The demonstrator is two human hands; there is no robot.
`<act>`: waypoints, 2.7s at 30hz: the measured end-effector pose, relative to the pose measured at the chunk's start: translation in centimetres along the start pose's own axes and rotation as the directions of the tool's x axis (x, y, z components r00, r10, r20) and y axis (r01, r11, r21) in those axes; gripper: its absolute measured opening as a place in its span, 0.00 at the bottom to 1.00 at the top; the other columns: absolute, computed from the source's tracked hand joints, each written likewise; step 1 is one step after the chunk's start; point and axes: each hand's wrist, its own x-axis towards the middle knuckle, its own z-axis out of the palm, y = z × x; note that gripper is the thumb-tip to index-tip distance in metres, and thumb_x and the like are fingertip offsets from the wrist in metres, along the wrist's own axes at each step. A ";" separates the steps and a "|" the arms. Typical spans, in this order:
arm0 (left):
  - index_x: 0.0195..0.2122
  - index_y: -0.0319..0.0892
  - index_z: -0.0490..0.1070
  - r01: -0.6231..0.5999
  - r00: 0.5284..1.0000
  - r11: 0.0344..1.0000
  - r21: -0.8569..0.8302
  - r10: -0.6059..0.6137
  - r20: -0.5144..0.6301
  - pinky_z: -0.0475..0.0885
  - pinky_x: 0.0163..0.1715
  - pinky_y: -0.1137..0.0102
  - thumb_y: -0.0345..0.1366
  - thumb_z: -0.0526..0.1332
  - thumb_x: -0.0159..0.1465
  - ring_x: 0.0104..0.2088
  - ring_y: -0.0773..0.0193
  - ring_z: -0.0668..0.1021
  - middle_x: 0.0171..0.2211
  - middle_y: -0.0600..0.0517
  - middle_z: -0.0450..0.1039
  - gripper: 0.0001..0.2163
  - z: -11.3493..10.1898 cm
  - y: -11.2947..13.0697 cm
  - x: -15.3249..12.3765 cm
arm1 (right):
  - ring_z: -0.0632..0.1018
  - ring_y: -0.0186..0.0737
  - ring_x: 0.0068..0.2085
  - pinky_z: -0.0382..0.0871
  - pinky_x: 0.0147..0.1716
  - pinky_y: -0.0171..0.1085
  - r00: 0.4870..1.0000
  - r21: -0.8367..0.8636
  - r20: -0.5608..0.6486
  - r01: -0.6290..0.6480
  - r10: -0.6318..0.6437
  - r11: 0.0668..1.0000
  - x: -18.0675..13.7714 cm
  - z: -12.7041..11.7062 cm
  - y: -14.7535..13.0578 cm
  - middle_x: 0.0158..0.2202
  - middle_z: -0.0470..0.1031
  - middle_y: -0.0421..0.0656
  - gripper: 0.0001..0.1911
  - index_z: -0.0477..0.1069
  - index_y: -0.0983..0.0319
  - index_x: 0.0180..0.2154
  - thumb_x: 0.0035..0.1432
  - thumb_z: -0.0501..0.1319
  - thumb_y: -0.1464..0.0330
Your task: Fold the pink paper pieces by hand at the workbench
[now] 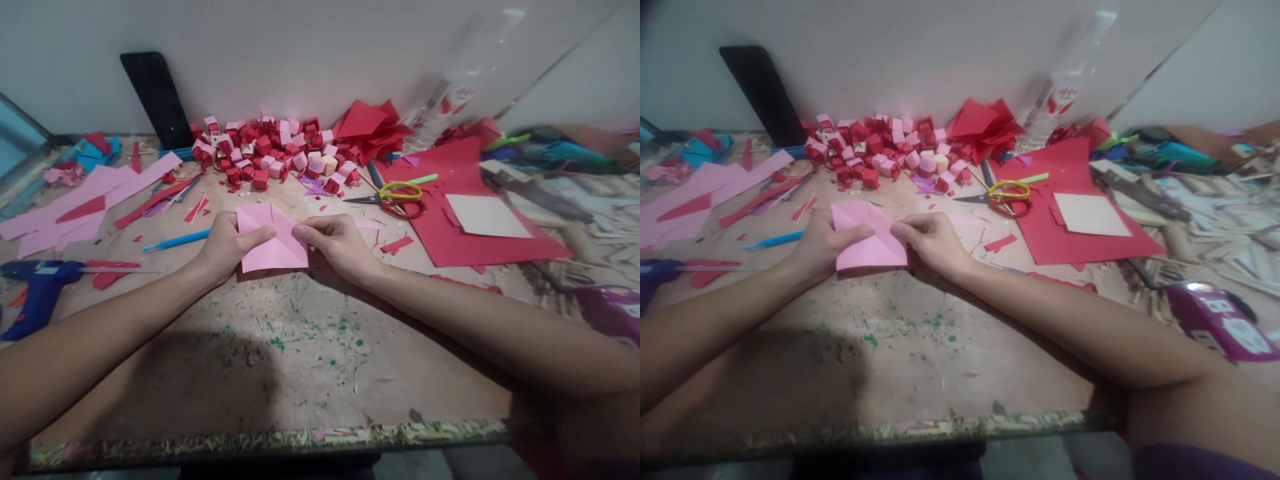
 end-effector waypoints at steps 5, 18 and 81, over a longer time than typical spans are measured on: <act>0.34 0.37 0.79 -0.060 0.990 0.983 -0.175 0.036 -0.137 0.78 0.32 0.69 0.39 0.77 0.52 0.32 0.60 0.82 0.33 0.47 0.82 0.14 0.3 -0.1 0.4 | 0.72 0.33 0.21 0.67 0.22 0.34 0.999 0.320 -0.006 -0.032 0.035 0.947 0.1 0.3 0.4 0.20 0.72 0.38 0.17 0.77 0.63 0.26 0.59 0.72 0.57; 0.33 0.41 0.78 -0.150 0.954 0.960 -0.235 0.078 -0.290 0.83 0.40 0.62 0.40 0.78 0.53 0.39 0.55 0.84 0.38 0.47 0.83 0.13 0.5 0.1 0.9 | 0.83 0.40 0.29 0.74 0.25 0.34 0.982 0.436 0.184 -0.113 0.035 0.893 0.2 -0.6 0.6 0.30 0.85 0.47 0.19 0.85 0.63 0.50 0.57 0.74 0.63; 0.29 0.40 0.81 -0.145 0.989 0.987 0.072 0.144 0.023 0.76 0.29 0.68 0.39 0.76 0.54 0.31 0.58 0.80 0.29 0.48 0.81 0.09 0.2 0.4 -0.6 | 0.69 0.32 0.21 0.62 0.21 0.35 1.000 0.102 0.010 0.024 -0.025 0.994 -0.6 0.3 0.0 0.21 0.76 0.40 0.20 0.79 0.61 0.24 0.59 0.74 0.54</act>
